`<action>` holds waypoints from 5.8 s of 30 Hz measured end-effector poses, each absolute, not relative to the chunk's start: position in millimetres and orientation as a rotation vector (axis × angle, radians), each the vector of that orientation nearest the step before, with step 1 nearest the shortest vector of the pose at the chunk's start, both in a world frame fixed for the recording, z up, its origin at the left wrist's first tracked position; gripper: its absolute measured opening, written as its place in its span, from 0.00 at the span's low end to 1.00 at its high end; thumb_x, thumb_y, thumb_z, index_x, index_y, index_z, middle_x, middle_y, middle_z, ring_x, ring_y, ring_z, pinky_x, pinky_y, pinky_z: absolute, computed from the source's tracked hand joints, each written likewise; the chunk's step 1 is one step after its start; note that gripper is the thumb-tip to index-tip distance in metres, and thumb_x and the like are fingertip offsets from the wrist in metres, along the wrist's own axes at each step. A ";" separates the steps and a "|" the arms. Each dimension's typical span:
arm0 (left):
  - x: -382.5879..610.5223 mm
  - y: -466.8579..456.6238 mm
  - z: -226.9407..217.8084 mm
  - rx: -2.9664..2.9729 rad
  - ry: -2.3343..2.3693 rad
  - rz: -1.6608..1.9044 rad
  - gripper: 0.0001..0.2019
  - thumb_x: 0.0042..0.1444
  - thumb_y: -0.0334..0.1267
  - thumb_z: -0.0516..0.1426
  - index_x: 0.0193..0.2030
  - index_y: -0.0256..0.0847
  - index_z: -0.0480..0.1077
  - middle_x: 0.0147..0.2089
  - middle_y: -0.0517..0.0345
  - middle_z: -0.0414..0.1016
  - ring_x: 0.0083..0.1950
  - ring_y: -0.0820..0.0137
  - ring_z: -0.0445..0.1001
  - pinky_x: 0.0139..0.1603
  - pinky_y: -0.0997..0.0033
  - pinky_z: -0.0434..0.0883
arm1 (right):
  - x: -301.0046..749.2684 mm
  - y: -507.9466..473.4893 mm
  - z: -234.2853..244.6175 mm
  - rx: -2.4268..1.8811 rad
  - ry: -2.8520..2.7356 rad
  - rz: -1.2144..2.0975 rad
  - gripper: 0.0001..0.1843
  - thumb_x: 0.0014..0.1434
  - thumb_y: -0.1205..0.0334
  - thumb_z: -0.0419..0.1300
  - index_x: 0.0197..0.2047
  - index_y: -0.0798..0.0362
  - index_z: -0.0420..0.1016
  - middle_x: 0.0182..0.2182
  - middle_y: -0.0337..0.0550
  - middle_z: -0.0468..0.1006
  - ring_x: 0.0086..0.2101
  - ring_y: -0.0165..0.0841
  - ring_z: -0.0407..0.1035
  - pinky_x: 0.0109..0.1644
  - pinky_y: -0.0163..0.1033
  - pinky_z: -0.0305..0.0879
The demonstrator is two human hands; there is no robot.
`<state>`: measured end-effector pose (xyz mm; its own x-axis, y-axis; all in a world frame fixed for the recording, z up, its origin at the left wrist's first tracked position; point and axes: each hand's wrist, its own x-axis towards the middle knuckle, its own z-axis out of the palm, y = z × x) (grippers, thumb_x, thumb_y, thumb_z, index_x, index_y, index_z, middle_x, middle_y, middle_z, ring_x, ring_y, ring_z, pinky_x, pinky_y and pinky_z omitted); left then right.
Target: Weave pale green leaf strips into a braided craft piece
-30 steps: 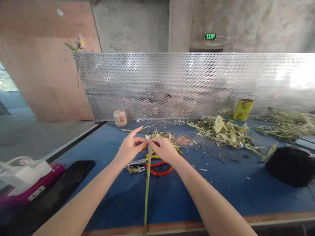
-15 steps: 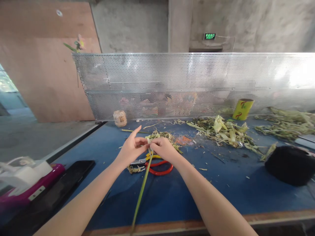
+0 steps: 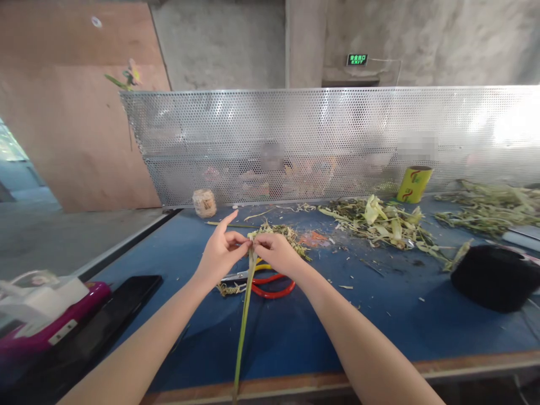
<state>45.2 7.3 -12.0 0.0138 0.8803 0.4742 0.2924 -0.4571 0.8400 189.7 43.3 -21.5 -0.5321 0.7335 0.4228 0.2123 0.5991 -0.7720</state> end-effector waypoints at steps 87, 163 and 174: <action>50.9 8.6 -18.2 1.671 1.170 1.532 0.33 0.45 0.37 0.59 0.57 0.38 0.51 0.30 0.59 0.72 0.29 0.72 0.71 0.32 0.69 0.70 | 189.1 51.5 -22.9 -0.814 -1.804 1.050 0.05 0.45 0.65 0.49 0.20 0.54 0.57 0.11 0.28 0.55 0.13 0.20 0.49 0.17 0.27 0.46; 39.8 -25.7 16.4 1.453 0.310 0.780 0.42 0.34 0.28 0.65 0.59 0.34 0.54 0.14 0.62 0.70 0.20 0.75 0.58 0.20 0.76 0.54 | 251.2 111.2 -32.4 -1.227 -1.151 0.681 0.07 0.44 0.61 0.48 0.20 0.53 0.61 0.12 0.32 0.58 0.15 0.24 0.53 0.20 0.30 0.49; 43.5 0.4 6.4 1.207 0.772 1.176 0.29 0.43 0.29 0.61 0.54 0.40 0.60 0.24 0.61 0.71 0.29 0.73 0.70 0.22 0.79 0.63 | 233.9 86.0 -9.3 -1.034 -1.370 1.037 0.07 0.46 0.63 0.51 0.19 0.54 0.60 0.12 0.31 0.59 0.12 0.20 0.49 0.15 0.28 0.44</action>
<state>43.5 0.4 6.4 0.2635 0.9561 0.1281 -0.2623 -0.0568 0.9633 233.9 86.0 -9.3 -0.0434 0.9697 0.2406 0.0315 0.2420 -0.9698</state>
